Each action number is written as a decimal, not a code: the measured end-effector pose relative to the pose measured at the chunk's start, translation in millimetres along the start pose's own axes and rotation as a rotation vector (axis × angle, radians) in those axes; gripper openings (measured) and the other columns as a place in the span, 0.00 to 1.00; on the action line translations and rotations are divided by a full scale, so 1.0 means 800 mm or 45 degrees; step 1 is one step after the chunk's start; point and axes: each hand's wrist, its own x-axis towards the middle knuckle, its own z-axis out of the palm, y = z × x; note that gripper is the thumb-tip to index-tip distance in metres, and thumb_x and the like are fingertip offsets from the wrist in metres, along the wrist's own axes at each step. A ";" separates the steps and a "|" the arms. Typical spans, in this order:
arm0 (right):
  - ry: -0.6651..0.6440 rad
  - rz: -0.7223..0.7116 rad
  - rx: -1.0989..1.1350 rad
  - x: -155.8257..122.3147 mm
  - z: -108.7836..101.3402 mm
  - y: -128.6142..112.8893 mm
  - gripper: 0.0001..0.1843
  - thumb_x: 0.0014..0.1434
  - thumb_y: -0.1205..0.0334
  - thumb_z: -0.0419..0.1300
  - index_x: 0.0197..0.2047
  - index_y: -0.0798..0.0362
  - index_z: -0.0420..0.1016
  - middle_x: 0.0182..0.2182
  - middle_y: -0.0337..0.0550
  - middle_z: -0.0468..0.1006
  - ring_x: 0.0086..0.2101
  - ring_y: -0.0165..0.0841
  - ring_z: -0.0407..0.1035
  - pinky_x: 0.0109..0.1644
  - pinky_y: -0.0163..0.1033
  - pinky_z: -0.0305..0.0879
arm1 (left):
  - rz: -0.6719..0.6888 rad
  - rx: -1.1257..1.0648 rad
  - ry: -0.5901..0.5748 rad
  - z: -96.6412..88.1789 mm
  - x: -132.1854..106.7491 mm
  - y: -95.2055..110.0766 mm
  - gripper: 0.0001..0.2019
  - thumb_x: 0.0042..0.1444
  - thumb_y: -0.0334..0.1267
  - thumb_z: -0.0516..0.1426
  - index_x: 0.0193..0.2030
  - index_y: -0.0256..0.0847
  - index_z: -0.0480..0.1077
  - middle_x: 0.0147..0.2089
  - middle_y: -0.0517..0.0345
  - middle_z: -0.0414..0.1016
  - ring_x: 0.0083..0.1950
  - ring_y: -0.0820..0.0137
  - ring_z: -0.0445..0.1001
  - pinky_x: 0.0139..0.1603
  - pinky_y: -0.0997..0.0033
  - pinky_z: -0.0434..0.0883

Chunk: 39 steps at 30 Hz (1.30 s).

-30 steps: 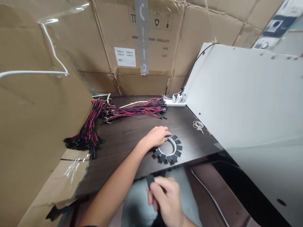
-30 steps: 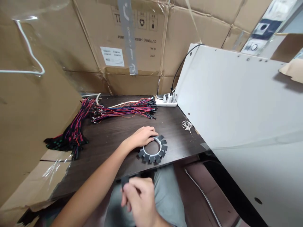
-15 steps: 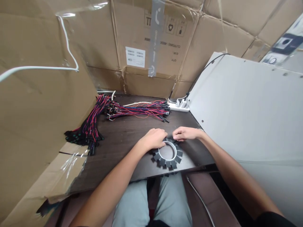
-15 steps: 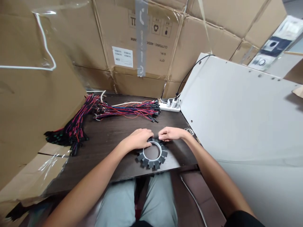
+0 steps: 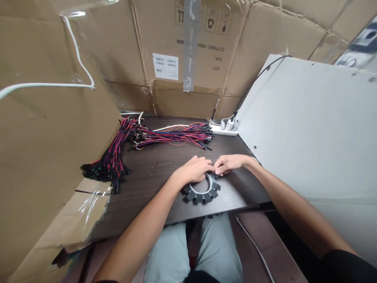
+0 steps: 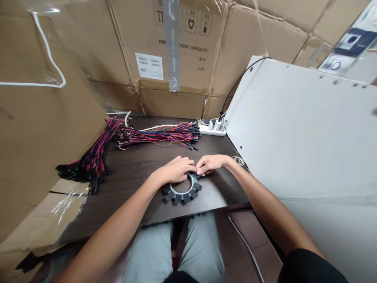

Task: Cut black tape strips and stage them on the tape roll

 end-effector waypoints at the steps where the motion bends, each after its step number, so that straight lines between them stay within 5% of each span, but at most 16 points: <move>1: 0.026 0.000 0.015 -0.002 0.002 -0.001 0.22 0.54 0.46 0.60 0.26 0.59 0.68 0.20 0.36 0.65 0.21 0.23 0.55 0.24 0.31 0.49 | 0.000 0.021 -0.002 0.000 -0.001 0.000 0.19 0.55 0.27 0.51 0.50 0.48 0.70 0.46 0.55 0.71 0.50 0.64 0.67 0.48 0.64 0.64; 9: 0.412 -0.017 0.257 -0.029 0.019 -0.007 0.23 0.53 0.44 0.62 0.26 0.58 0.66 0.19 0.34 0.63 0.19 0.22 0.54 0.21 0.30 0.49 | -0.100 0.026 0.122 0.004 -0.008 0.004 0.28 0.55 0.25 0.48 0.63 0.45 0.55 0.56 0.48 0.63 0.51 0.61 0.68 0.49 0.60 0.65; 21: 0.298 0.056 0.356 -0.005 0.054 0.008 0.25 0.51 0.42 0.63 0.24 0.57 0.65 0.18 0.35 0.67 0.16 0.22 0.58 0.18 0.29 0.48 | -0.178 -0.142 0.129 0.006 -0.009 0.000 0.28 0.53 0.27 0.51 0.61 0.41 0.51 0.58 0.49 0.66 0.57 0.60 0.67 0.53 0.61 0.64; 39: 0.327 0.045 0.322 0.002 0.050 0.011 0.23 0.51 0.44 0.62 0.24 0.57 0.66 0.15 0.34 0.65 0.14 0.22 0.57 0.16 0.28 0.52 | -0.214 -0.164 0.109 0.002 -0.008 0.001 0.25 0.54 0.27 0.50 0.59 0.42 0.54 0.54 0.51 0.70 0.55 0.62 0.68 0.52 0.62 0.63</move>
